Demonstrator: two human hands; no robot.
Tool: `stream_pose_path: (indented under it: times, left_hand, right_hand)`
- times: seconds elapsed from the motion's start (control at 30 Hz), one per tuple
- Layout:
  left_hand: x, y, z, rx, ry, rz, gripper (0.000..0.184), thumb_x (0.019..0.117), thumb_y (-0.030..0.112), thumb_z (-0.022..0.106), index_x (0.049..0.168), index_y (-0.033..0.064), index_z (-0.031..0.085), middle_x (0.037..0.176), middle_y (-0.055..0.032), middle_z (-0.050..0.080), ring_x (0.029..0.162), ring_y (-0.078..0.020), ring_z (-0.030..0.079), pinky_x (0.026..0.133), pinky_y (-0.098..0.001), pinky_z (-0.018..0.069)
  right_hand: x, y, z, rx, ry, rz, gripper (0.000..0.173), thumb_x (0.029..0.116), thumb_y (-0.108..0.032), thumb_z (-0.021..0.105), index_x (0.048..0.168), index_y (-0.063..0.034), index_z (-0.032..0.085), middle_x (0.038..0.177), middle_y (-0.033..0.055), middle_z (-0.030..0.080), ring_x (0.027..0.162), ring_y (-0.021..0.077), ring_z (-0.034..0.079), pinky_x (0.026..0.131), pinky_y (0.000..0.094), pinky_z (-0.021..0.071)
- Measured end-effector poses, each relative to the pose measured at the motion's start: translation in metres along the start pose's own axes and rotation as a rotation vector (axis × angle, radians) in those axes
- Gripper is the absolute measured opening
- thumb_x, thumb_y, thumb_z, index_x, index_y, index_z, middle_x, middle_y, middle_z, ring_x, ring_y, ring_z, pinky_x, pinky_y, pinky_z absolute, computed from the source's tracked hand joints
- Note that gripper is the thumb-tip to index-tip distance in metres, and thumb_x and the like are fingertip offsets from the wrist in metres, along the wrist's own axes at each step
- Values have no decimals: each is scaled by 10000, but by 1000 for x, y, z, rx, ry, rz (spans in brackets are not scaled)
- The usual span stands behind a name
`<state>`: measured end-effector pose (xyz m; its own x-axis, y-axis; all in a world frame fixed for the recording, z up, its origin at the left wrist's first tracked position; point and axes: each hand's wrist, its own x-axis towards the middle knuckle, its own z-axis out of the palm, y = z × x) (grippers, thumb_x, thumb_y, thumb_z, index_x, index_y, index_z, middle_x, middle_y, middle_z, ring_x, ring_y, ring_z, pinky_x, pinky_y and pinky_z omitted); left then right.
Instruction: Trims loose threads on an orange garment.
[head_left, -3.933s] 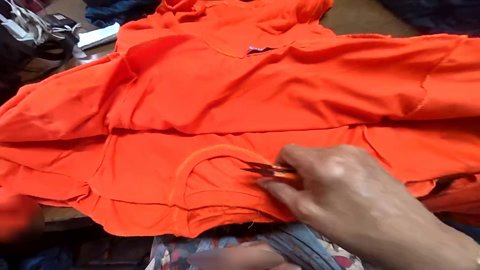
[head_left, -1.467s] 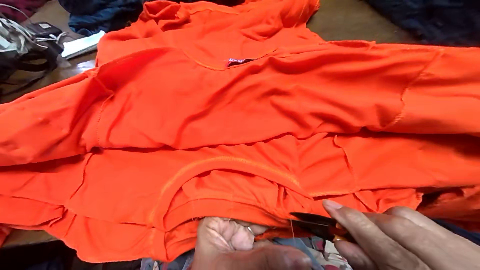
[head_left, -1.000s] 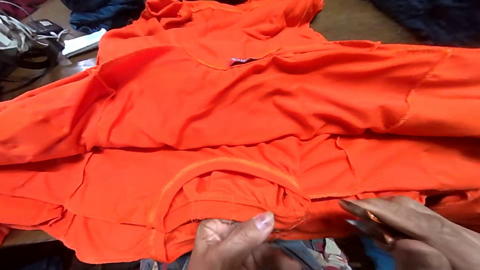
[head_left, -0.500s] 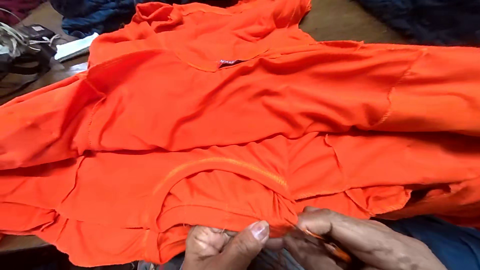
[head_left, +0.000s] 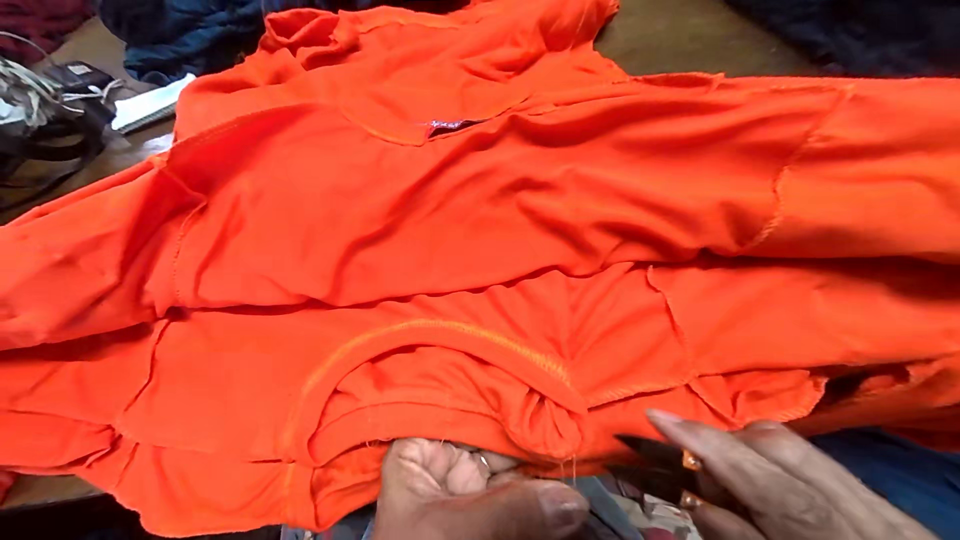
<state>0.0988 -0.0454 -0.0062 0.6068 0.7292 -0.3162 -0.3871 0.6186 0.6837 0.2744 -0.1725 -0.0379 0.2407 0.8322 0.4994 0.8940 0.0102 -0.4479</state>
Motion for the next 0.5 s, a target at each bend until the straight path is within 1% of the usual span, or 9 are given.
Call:
stream_pose_path:
  times: [0.07,0.1,0.17,0.23,0.43,0.5]
  left_hand:
    - [0,2,0,-13,-1,-19,145,746,-127,780,789,3,729,759,-109,733,674,-117,703,706,-282,600]
    - [0,2,0,-21,-11,-25,148,751,-119,776,763,20,727,752,-98,730,666,-103,695,699,-271,593]
    - [0,2,0,-39,-33,-37,143,768,-111,760,764,29,728,761,-89,733,678,-96,695,711,-268,589]
    - [0,1,0,-52,-51,-47,126,789,-102,748,802,23,742,788,-89,741,702,-93,702,730,-264,593]
    - [-1,3,-2,-64,-52,-73,119,800,-73,755,759,39,744,741,-69,729,670,-71,684,704,-241,577]
    - [-1,2,-4,-75,-60,-77,111,803,-76,752,774,31,750,755,-78,735,688,-83,694,730,-254,583]
  right_hand:
    - [-2,9,-1,-100,36,-46,406,1100,-319,394,1281,-50,637,873,126,587,781,228,558,681,323,449]
    - [-2,10,-1,-117,44,-67,400,1099,-327,408,1279,-57,641,858,120,579,768,231,552,668,327,440]
    - [0,8,0,-117,43,-102,393,1094,-333,431,1260,-51,648,826,108,559,738,235,520,649,329,418]
    - [3,4,4,-95,49,-127,385,1091,-328,448,1241,-41,657,817,102,552,732,230,507,652,318,417]
    - [9,1,10,-89,70,-157,348,1084,-289,458,1165,-33,680,774,87,543,684,218,488,607,318,386]
    - [9,2,9,-90,66,-158,337,1080,-281,470,1151,-31,685,768,88,543,679,221,487,605,322,386]
